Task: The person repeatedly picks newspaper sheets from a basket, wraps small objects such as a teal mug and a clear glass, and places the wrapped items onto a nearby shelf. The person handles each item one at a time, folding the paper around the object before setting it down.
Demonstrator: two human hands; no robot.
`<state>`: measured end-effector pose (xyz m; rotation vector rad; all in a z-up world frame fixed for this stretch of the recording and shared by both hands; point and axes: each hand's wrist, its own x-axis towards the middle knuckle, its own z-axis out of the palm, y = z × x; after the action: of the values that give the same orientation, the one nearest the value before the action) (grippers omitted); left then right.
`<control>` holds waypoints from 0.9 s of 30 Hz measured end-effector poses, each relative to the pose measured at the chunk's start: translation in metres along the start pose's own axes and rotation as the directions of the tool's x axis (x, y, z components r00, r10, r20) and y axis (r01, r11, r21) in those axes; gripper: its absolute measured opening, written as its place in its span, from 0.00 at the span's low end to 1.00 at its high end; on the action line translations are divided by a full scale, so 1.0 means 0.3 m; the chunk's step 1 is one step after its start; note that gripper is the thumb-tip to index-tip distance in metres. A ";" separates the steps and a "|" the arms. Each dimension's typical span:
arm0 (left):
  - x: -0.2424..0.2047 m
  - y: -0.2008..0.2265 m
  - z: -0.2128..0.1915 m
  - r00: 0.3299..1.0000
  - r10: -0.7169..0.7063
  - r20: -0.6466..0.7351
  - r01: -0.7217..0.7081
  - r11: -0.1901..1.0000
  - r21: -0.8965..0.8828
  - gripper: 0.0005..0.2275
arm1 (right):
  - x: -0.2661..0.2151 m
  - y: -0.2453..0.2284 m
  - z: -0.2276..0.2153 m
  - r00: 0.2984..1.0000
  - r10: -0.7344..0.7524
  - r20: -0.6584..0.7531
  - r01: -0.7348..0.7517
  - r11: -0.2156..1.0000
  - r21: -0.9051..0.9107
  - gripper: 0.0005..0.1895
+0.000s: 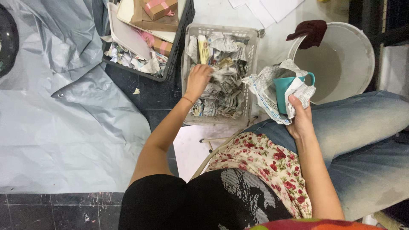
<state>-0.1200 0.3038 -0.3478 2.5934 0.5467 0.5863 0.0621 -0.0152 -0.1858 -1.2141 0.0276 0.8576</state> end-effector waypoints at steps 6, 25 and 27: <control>0.013 0.060 -0.094 0.975 0.218 -0.054 -0.219 0.976 -0.016 0.16 | -0.012 -0.008 -0.004 0.999 -0.051 0.007 0.050 0.997 0.061 0.27; 0.053 0.267 0.038 0.770 -0.193 0.608 0.407 0.883 -0.235 0.27 | -0.018 -0.027 -0.065 0.989 -0.100 0.105 0.082 0.984 0.161 0.35; 0.089 0.339 -0.065 0.928 -0.115 0.353 0.221 0.935 -0.277 0.21 | -0.038 -0.054 -0.067 0.993 -0.081 0.086 0.061 0.976 0.210 0.37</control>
<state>-0.0787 0.2374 -0.2747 2.2468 0.5115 0.1521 0.0720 -0.0395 -0.1755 -0.9732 -0.0033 0.8272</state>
